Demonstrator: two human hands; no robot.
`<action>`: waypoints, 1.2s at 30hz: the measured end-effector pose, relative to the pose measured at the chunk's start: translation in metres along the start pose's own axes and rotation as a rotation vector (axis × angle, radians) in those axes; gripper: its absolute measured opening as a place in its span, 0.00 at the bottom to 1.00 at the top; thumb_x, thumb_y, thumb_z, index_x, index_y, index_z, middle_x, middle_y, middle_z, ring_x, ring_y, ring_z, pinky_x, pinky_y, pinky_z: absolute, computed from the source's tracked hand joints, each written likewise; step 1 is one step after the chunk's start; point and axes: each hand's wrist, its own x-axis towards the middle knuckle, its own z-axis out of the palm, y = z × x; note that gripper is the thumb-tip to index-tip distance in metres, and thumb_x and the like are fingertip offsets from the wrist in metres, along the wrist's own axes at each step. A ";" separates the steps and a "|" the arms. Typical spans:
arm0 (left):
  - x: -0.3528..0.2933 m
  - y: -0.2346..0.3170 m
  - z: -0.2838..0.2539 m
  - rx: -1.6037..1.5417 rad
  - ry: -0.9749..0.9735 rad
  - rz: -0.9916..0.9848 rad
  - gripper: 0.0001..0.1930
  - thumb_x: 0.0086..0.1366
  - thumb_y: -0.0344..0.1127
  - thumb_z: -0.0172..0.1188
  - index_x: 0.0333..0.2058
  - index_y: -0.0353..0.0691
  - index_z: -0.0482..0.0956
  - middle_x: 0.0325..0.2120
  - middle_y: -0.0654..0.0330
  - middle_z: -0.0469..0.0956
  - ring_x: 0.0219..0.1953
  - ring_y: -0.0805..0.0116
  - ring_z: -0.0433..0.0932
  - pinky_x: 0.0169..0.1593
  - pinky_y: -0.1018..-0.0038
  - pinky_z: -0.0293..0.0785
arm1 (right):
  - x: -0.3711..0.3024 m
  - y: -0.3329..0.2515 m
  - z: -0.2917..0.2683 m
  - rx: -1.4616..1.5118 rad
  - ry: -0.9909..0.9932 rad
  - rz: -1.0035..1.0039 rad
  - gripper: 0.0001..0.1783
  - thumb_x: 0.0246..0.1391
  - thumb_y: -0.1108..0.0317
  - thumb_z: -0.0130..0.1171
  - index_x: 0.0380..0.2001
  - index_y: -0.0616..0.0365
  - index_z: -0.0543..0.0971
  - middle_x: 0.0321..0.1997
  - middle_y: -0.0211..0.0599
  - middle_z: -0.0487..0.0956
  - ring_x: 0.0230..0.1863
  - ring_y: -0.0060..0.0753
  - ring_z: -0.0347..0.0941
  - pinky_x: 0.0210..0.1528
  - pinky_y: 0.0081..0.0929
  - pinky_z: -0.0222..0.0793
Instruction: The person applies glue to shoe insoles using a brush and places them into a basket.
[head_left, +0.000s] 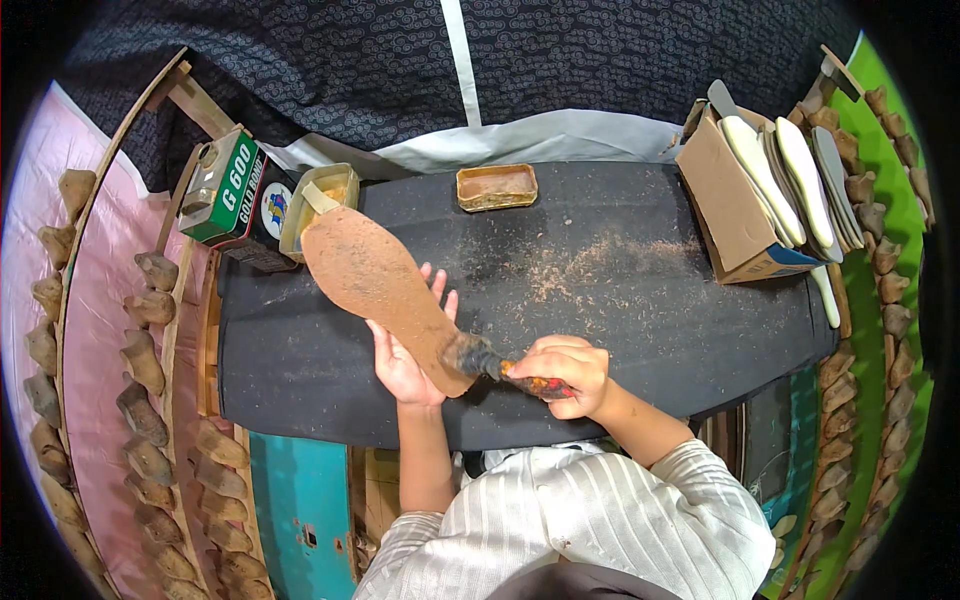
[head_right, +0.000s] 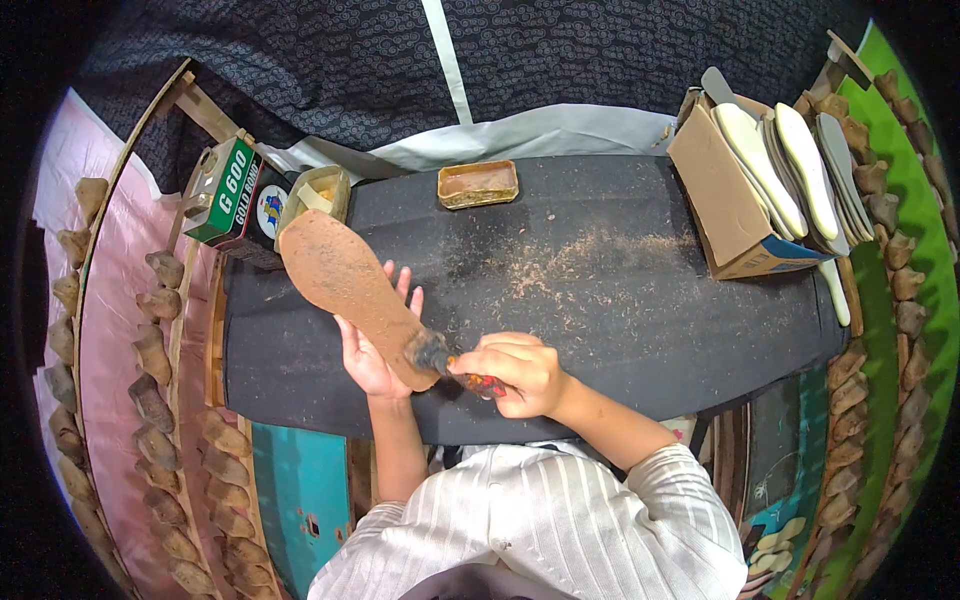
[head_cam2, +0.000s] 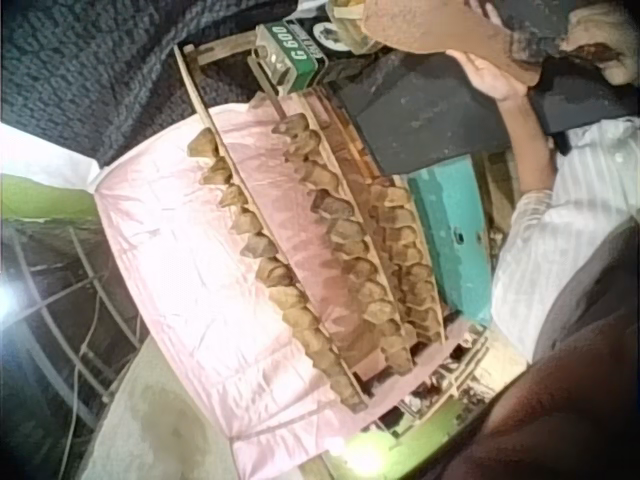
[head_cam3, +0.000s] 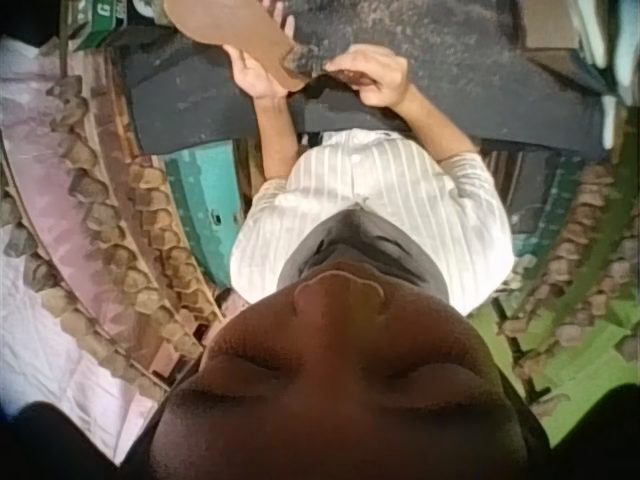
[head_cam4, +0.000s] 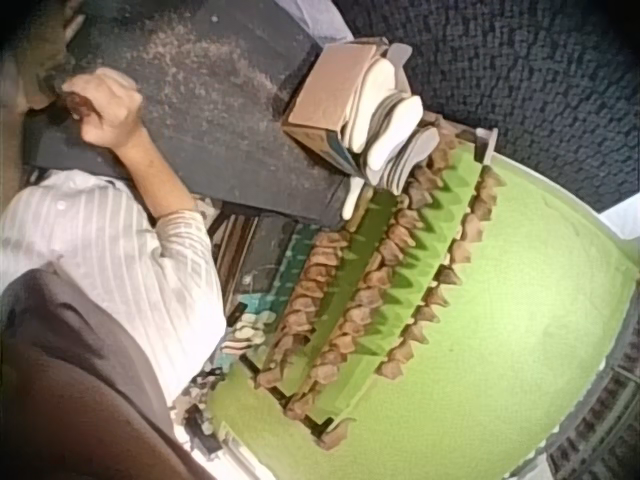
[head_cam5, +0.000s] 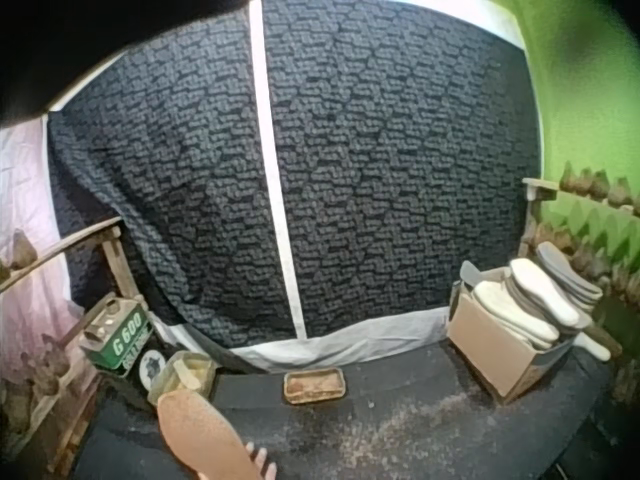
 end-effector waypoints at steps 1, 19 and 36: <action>0.000 0.002 -0.001 0.011 -0.001 0.014 0.30 0.67 0.53 0.27 0.61 0.40 0.46 0.61 0.47 0.47 0.63 0.48 0.46 0.64 0.54 0.40 | -0.003 -0.001 0.000 0.017 -0.001 0.018 0.22 0.21 0.84 0.51 0.30 0.68 0.76 0.24 0.43 0.76 0.20 0.38 0.72 0.23 0.28 0.68; 0.001 0.005 -0.005 -0.022 -0.046 0.061 0.30 0.67 0.53 0.28 0.62 0.42 0.46 0.61 0.48 0.48 0.61 0.47 0.52 0.63 0.57 0.48 | -0.013 -0.002 0.002 0.023 -0.010 0.016 0.21 0.22 0.81 0.54 0.30 0.68 0.77 0.24 0.42 0.76 0.23 0.39 0.73 0.26 0.29 0.69; 0.006 0.003 -0.010 -0.048 -0.024 0.301 0.29 0.67 0.53 0.30 0.61 0.41 0.48 0.60 0.54 0.52 0.48 0.58 0.68 0.56 0.65 0.64 | -0.018 0.005 0.001 0.069 -0.002 0.049 0.21 0.20 0.79 0.51 0.29 0.69 0.76 0.26 0.44 0.77 0.22 0.41 0.73 0.26 0.29 0.70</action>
